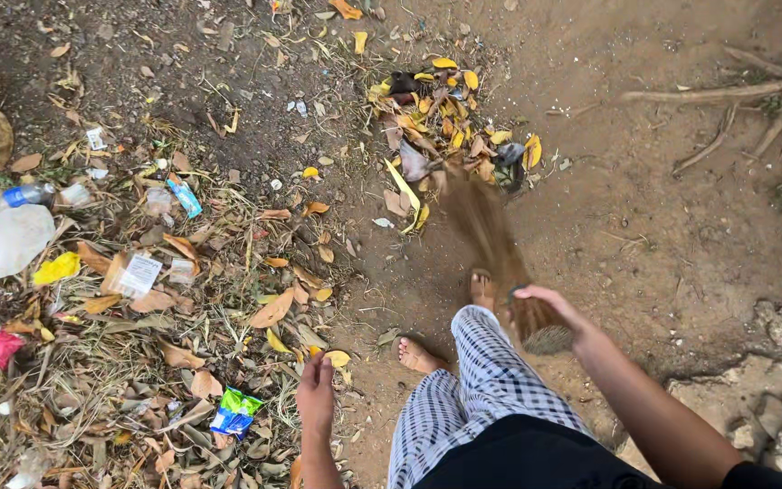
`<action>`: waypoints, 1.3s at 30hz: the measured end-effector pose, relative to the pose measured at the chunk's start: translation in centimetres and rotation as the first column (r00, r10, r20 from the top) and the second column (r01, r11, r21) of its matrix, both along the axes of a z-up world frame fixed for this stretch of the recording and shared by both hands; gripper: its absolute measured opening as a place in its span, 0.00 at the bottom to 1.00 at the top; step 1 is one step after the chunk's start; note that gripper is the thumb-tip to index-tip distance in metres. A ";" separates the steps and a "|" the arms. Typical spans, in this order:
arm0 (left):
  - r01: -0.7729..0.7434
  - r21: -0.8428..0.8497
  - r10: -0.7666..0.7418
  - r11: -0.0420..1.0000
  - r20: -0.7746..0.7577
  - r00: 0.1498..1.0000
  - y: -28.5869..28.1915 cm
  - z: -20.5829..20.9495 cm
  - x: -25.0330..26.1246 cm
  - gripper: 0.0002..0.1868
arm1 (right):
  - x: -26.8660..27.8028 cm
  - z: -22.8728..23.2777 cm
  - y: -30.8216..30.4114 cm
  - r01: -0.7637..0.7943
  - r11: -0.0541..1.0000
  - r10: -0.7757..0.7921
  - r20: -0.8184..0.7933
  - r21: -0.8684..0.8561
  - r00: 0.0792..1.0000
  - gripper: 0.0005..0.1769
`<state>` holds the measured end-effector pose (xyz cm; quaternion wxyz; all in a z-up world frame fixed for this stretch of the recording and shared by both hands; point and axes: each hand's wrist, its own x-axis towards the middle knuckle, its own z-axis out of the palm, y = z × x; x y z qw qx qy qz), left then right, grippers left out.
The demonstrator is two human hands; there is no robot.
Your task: The person sweeps leaves and litter into a pile and then into a bucket using a twig broom.
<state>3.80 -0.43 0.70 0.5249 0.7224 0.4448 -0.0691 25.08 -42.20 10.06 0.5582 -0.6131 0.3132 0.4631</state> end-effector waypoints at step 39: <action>0.112 0.041 -0.102 0.993 -0.188 0.977 -12.0 6.8 19.3 0.24 | 19.5 -2.4 -14.8 0.192 0.970 -0.193 -0.004 0.149 0.981 0.43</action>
